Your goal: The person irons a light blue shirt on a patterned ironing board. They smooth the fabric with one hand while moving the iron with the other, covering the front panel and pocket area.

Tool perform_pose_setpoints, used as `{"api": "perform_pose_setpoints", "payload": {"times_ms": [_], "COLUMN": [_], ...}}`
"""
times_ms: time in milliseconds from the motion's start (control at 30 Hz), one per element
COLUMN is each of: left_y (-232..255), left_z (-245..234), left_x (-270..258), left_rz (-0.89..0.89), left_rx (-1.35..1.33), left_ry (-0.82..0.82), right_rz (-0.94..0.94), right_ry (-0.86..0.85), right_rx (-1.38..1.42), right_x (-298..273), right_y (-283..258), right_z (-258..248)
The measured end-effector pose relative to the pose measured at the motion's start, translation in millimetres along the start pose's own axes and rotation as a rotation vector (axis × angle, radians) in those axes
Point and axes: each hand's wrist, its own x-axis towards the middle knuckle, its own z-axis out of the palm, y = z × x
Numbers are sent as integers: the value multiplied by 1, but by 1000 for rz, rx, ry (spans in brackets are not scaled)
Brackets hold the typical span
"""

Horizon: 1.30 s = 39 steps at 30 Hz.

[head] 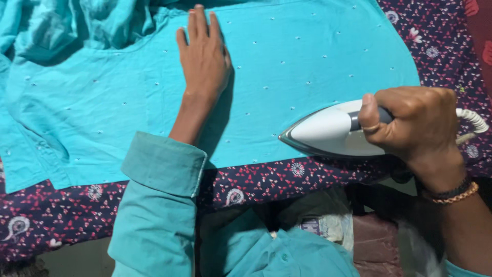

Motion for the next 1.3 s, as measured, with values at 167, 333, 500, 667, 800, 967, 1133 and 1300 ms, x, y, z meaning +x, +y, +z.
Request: {"api": "perform_pose_setpoints", "payload": {"times_ms": [167,333,500,667,800,967,1133,1300], "left_y": [28,35,30,30,31,33,31,29], "left_z": [-11,-24,-32,-32,-30,-28,-26,-28], "left_x": [-1,-2,0,-1,-3,-3,-4,-3], "left_rz": [117,191,193,202,209,211,221,223], "left_rx": [-247,-305,-328,-324,-303,-294,-294,-321], "left_ry": [-65,-119,-155,-156,-135,-140,-134,-138], "right_rz": [19,-49,-56,-49,-8,70,138,79], "right_ry": [30,71,-74,-96,-27,76,152,96], "right_rx": [-88,-4,-2,13,2,-57,-114,-47], "right_x": [33,47,37,15,5,17,44,49], "right_y": [5,3,7,2,5,8,9,8], "right_z": [14,11,-1,-16,-11,11,27,18]}}
